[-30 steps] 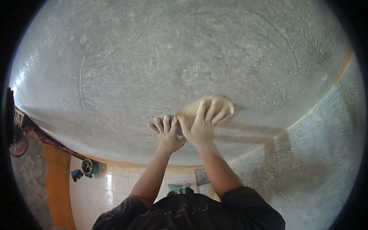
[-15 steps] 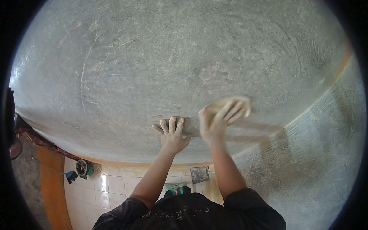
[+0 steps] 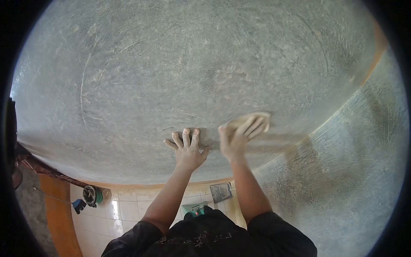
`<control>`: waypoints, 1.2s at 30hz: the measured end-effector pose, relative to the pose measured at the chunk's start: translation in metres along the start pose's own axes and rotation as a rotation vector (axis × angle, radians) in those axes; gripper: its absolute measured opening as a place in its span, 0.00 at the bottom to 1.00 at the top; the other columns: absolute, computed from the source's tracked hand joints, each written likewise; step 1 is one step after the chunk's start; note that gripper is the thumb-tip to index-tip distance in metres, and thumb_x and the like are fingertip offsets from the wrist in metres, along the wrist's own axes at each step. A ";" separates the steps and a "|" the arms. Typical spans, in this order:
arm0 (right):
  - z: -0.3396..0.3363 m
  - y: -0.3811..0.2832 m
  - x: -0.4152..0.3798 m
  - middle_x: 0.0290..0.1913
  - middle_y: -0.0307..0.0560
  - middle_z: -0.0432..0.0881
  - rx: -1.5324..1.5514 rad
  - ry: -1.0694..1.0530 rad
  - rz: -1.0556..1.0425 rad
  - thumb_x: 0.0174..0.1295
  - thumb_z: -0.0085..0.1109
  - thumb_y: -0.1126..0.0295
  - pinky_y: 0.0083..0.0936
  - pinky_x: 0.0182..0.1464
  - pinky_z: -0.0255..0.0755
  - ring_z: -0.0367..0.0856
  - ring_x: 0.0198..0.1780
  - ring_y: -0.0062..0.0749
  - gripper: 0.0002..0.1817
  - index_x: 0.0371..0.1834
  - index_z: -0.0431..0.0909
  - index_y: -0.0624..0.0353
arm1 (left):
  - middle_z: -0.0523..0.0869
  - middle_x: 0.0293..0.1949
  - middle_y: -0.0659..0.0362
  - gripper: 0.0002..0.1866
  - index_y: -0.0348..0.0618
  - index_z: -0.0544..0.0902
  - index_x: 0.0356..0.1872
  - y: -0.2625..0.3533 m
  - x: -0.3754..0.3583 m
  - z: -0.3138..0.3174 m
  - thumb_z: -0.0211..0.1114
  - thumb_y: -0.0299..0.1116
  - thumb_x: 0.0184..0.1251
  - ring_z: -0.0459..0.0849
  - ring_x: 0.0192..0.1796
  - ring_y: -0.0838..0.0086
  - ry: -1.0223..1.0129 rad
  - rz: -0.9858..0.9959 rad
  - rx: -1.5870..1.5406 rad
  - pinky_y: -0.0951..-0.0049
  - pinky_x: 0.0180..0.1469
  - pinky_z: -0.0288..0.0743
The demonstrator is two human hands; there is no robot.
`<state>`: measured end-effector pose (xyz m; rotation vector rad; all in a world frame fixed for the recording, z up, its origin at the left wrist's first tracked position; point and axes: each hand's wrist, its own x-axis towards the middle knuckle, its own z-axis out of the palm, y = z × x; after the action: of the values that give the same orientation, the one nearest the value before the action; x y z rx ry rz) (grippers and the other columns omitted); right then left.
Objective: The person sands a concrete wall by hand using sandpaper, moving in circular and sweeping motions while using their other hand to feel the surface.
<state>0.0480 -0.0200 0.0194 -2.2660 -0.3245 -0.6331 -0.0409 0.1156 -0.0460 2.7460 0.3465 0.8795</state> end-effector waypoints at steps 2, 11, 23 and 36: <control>0.031 0.051 -0.036 0.74 0.65 0.06 -0.164 -0.027 -0.149 0.61 0.48 0.32 0.66 0.72 0.17 0.02 0.74 0.61 0.64 0.73 0.12 0.64 | 0.61 0.68 0.49 0.42 0.56 0.67 0.70 0.000 0.000 -0.002 0.69 0.58 0.54 0.51 0.69 0.30 -0.032 0.004 0.005 0.12 0.60 0.30; -0.002 -0.021 0.011 0.73 0.68 0.06 0.496 0.170 0.279 0.68 0.42 0.39 0.52 0.75 0.13 0.03 0.74 0.61 0.57 0.73 0.10 0.60 | 0.55 0.71 0.49 0.42 0.55 0.60 0.73 0.003 0.004 -0.015 0.63 0.59 0.60 0.47 0.71 0.28 -0.249 -0.039 0.010 0.13 0.61 0.29; 0.037 0.043 -0.038 0.74 0.66 0.07 0.356 0.028 0.275 0.68 0.39 0.36 0.52 0.74 0.11 0.03 0.75 0.57 0.58 0.72 0.11 0.66 | 0.55 0.72 0.46 0.43 0.55 0.60 0.74 0.000 0.003 -0.008 0.63 0.60 0.61 0.46 0.71 0.26 -0.237 -0.032 0.024 0.13 0.61 0.29; 0.052 0.088 -0.059 0.77 0.64 0.13 0.259 0.112 0.286 0.69 0.35 0.35 0.50 0.76 0.14 0.09 0.78 0.54 0.54 0.75 0.14 0.63 | 0.50 0.73 0.35 0.48 0.44 0.56 0.75 0.004 0.005 -0.015 0.63 0.62 0.60 0.34 0.72 0.20 -0.318 -0.083 0.023 0.14 0.61 0.22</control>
<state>0.0518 -0.0450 -0.0956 -1.9713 -0.0227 -0.5320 -0.0454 0.1155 -0.0304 2.8072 0.4069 0.4107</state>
